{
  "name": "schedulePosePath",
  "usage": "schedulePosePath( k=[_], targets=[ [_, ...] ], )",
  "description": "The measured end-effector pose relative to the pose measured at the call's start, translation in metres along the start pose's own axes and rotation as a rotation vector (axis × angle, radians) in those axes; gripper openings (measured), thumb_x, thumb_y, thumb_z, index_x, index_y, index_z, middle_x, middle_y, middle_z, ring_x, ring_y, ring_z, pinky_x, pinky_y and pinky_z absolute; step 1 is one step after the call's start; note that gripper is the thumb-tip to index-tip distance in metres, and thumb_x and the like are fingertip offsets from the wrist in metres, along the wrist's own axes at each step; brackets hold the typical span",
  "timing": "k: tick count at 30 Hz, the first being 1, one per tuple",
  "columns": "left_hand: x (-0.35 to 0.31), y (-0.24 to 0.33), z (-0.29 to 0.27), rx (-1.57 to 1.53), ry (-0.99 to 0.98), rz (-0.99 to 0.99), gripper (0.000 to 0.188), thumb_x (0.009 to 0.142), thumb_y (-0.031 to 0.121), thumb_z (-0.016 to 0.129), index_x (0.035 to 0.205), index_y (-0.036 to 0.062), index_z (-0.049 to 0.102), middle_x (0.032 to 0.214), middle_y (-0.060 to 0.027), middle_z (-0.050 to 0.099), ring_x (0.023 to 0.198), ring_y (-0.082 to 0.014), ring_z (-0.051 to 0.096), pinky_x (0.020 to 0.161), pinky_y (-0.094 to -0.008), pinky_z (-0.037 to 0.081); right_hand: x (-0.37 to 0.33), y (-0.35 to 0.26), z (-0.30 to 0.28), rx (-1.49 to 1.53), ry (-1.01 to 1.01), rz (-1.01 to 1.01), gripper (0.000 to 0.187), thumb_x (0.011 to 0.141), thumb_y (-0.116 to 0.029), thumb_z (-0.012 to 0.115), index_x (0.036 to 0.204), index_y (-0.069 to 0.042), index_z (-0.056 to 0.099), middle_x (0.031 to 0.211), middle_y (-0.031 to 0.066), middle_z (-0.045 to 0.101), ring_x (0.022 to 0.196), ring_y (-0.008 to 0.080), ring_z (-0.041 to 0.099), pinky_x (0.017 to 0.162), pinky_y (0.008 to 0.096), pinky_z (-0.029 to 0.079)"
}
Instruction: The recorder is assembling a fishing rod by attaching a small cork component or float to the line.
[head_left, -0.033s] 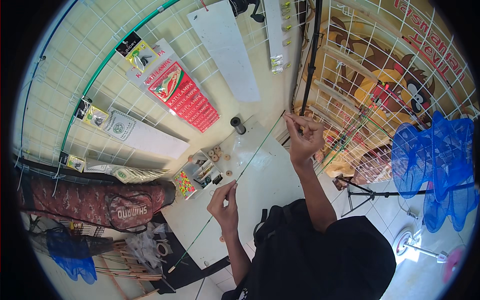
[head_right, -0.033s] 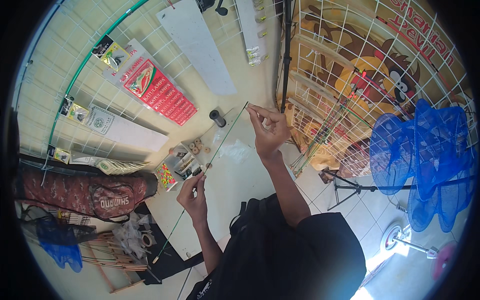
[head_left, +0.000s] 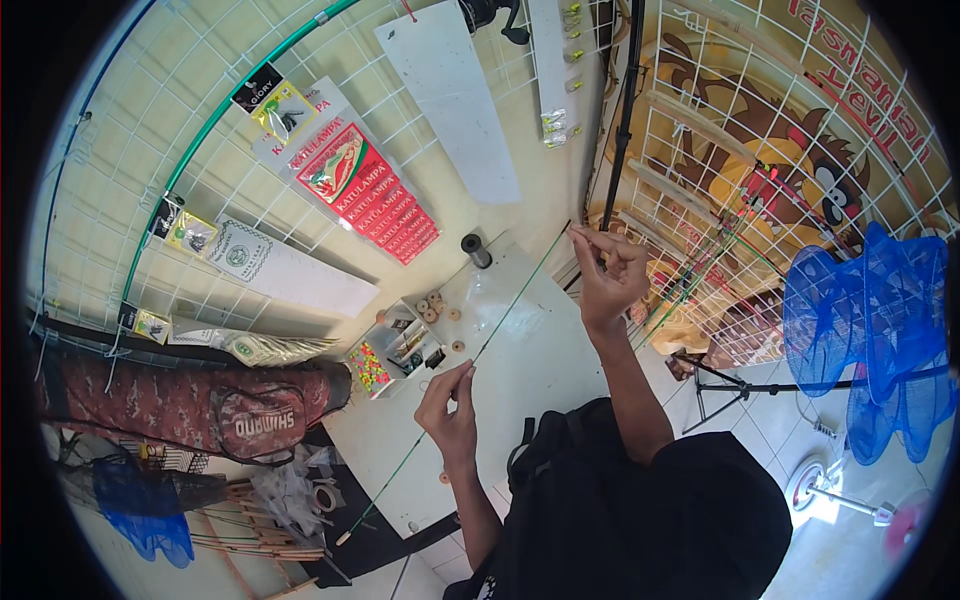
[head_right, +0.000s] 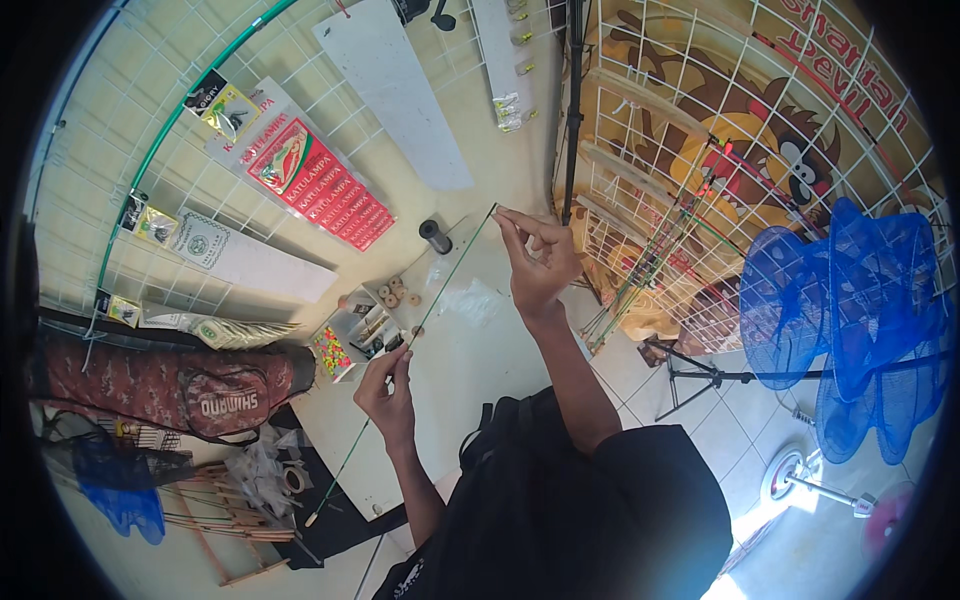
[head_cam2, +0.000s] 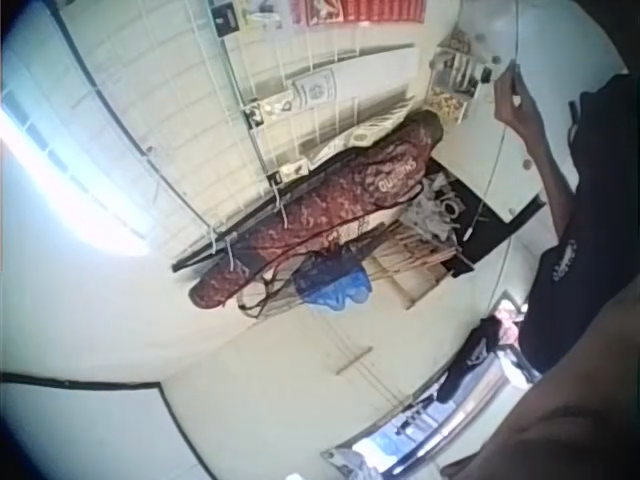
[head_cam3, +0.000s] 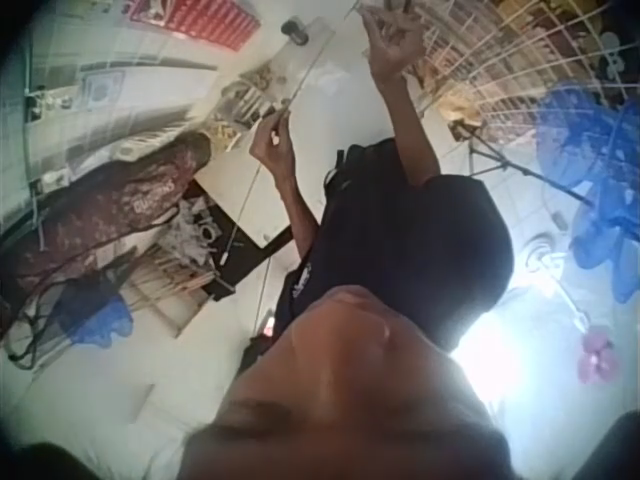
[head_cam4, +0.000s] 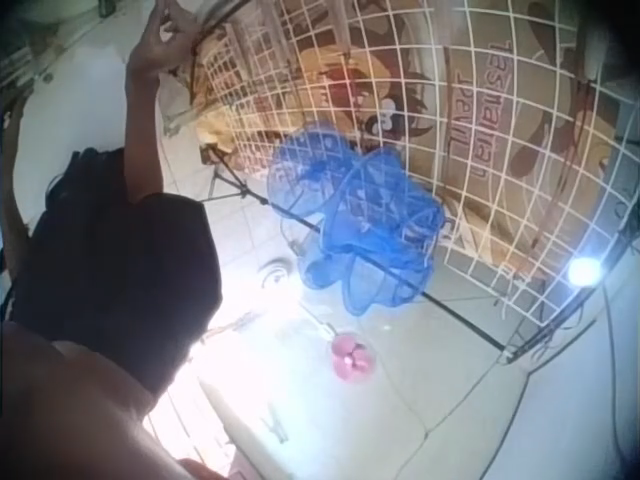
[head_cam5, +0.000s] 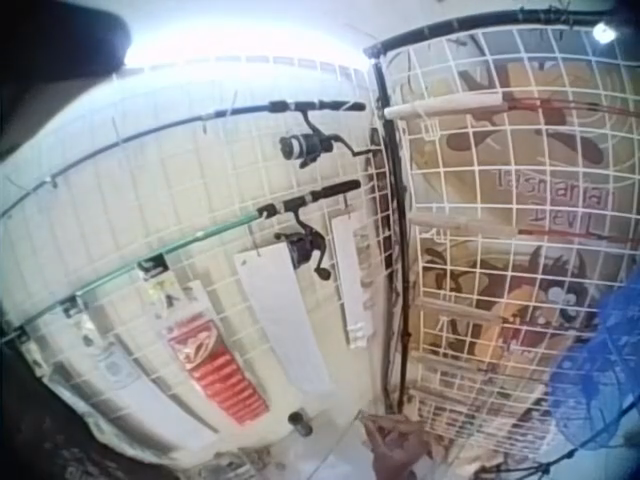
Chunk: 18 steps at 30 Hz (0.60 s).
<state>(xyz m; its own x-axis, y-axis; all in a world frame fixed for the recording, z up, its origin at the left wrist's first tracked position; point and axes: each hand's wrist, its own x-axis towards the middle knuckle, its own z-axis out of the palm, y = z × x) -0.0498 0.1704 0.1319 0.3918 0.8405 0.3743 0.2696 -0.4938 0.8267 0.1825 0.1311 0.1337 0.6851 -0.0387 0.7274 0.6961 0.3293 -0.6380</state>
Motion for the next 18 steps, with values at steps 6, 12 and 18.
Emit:
schedulePosePath(
  k=[6,12,18],
  targets=[
    [-0.0004,-0.0013,0.0004,0.011,0.003,0.015,0.015,0.083,-0.003,0.071,0.096,0.0027,0.074,0.079,-0.0052,0.068,0.064,-0.0067,0.056,0.056,-0.0214,0.042,0.0016,0.0022,-0.0007,-0.048,0.000,-0.023,0.030,0.081,0.008,0.072,0.090,-0.004,0.046,0.092,0.0152,0.073,0.066,0.0087,0.054,0.063,0.0215,0.044],
    [-0.0004,-0.0020,0.0013,0.021,0.001,0.017,0.015,0.083,-0.003,0.071,0.096,0.0031,0.074,0.079,-0.0048,0.068,0.064,-0.0065,0.056,0.055,-0.0211,0.041,0.0014,0.0041,-0.0001,-0.019,0.012,0.012,0.030,0.082,0.008,0.071,0.088,-0.005,0.045,0.093,0.0156,0.073,0.064,0.0086,0.051,0.062,0.0211,0.043],
    [-0.0012,-0.0013,0.0014,0.014,-0.003,0.001,0.016,0.083,-0.003,0.071,0.097,0.0036,0.075,0.079,-0.0049,0.068,0.064,-0.0064,0.056,0.054,-0.0212,0.041,-0.0014,0.0066,-0.0002,-0.026,0.013,0.039,0.031,0.082,0.009,0.071,0.088,-0.005,0.044,0.094,0.0150,0.073,0.063,0.0084,0.048,0.062,0.0214,0.044]
  ],
)
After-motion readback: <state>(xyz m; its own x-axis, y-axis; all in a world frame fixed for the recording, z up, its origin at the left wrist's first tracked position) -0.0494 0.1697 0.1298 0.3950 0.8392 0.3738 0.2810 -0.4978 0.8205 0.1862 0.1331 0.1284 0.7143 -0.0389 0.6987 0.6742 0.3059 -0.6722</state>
